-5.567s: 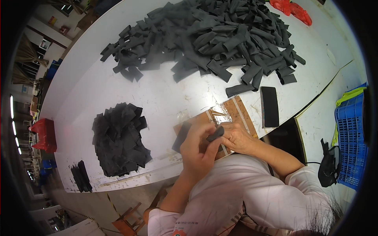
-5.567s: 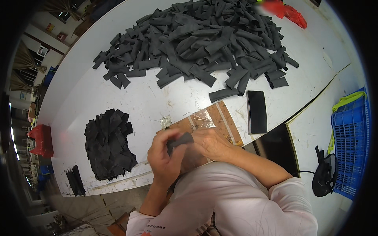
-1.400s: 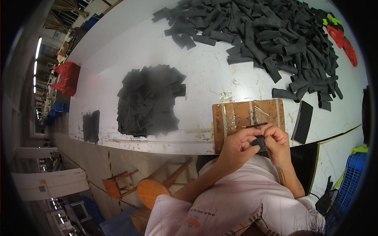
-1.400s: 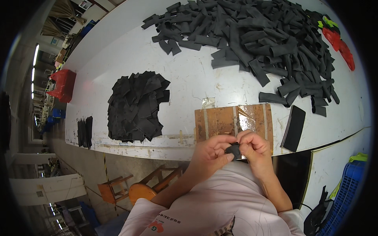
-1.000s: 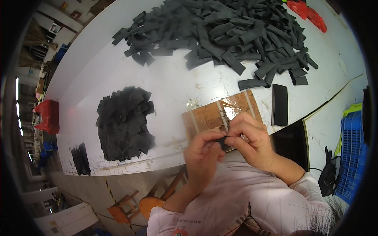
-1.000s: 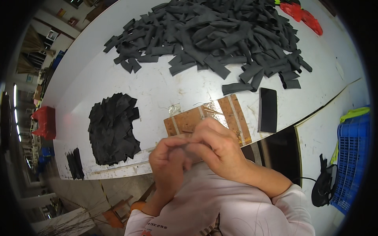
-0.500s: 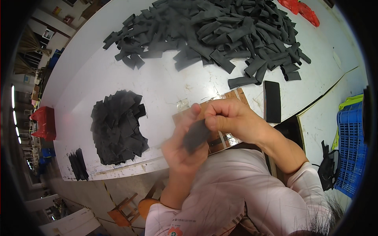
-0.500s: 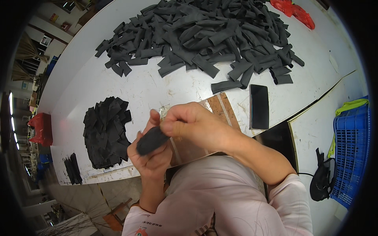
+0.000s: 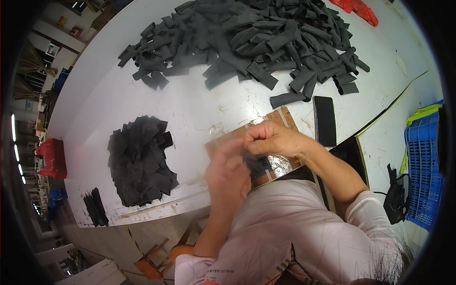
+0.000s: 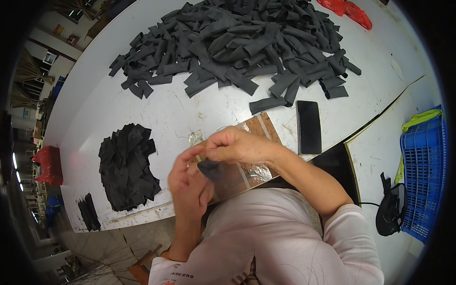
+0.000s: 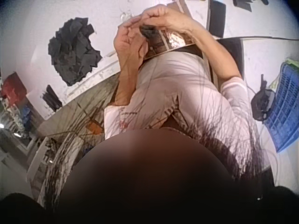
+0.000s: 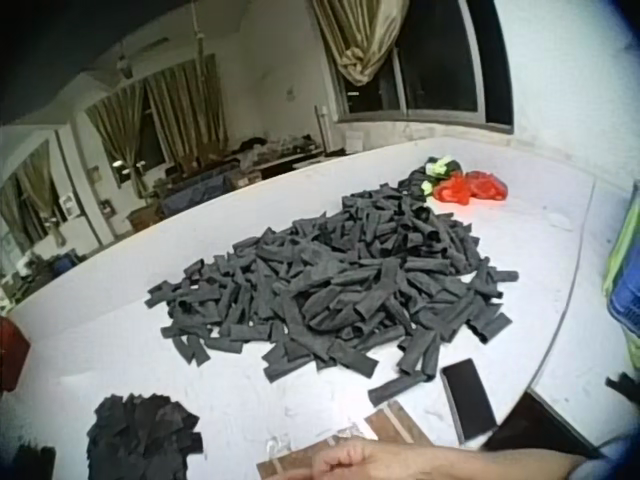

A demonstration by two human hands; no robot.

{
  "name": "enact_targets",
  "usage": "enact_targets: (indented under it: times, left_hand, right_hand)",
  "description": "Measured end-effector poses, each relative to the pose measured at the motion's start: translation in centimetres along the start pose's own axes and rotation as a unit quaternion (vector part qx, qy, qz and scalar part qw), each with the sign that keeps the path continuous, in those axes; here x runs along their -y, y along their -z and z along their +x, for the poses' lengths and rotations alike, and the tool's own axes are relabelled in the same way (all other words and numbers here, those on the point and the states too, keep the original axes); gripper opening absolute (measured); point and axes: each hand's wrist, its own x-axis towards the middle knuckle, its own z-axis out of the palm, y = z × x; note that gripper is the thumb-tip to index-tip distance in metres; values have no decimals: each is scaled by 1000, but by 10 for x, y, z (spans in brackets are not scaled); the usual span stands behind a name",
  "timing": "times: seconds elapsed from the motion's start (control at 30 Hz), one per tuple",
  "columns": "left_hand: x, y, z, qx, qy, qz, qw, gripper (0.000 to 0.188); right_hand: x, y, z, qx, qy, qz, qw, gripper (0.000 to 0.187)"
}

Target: The person is preparing small black foam or rubber pieces, likely for manufacturing, by peeling or separating them on a workbench.

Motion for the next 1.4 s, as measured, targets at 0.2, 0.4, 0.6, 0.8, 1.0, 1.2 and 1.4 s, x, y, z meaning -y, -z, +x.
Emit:
enact_targets:
  times: [0.2, 0.4, 0.6, 0.8, 1.0, 1.2, 1.4]
  left_hand:
    - [22, 28, 15, 12, 157, -368, 916, 26]
    - [27, 37, 10, 82, 137, -460, 873, 25]
    - [16, 16, 3, -45, 9, 33, 998, 33]
    - [0, 21, 11, 50, -246, 313, 916, 25]
    - [-3, 5, -4, -87, -272, 108, 952, 15]
    - [31, 31, -2, -47, -241, 139, 959, 17]
    - [-1, 5, 14, 40, -89, 6, 995, 19]
  right_hand:
    - [-13, -6, -1, -42, 1, -2, 999, 12]
    - [0, -8, 7, -6, 15, -72, 997, 12]
    - [-34, 15, -3, -16, 1, 43, 999, 11]
    - [-13, 6, -12, -166, 79, -169, 968, 13]
    - [34, -37, -23, -127, 239, -572, 775, 20]
    - [-11, -23, -20, -111, 185, -692, 689, 12]
    - [-12, -22, -23, -156, 169, -633, 740, 7]
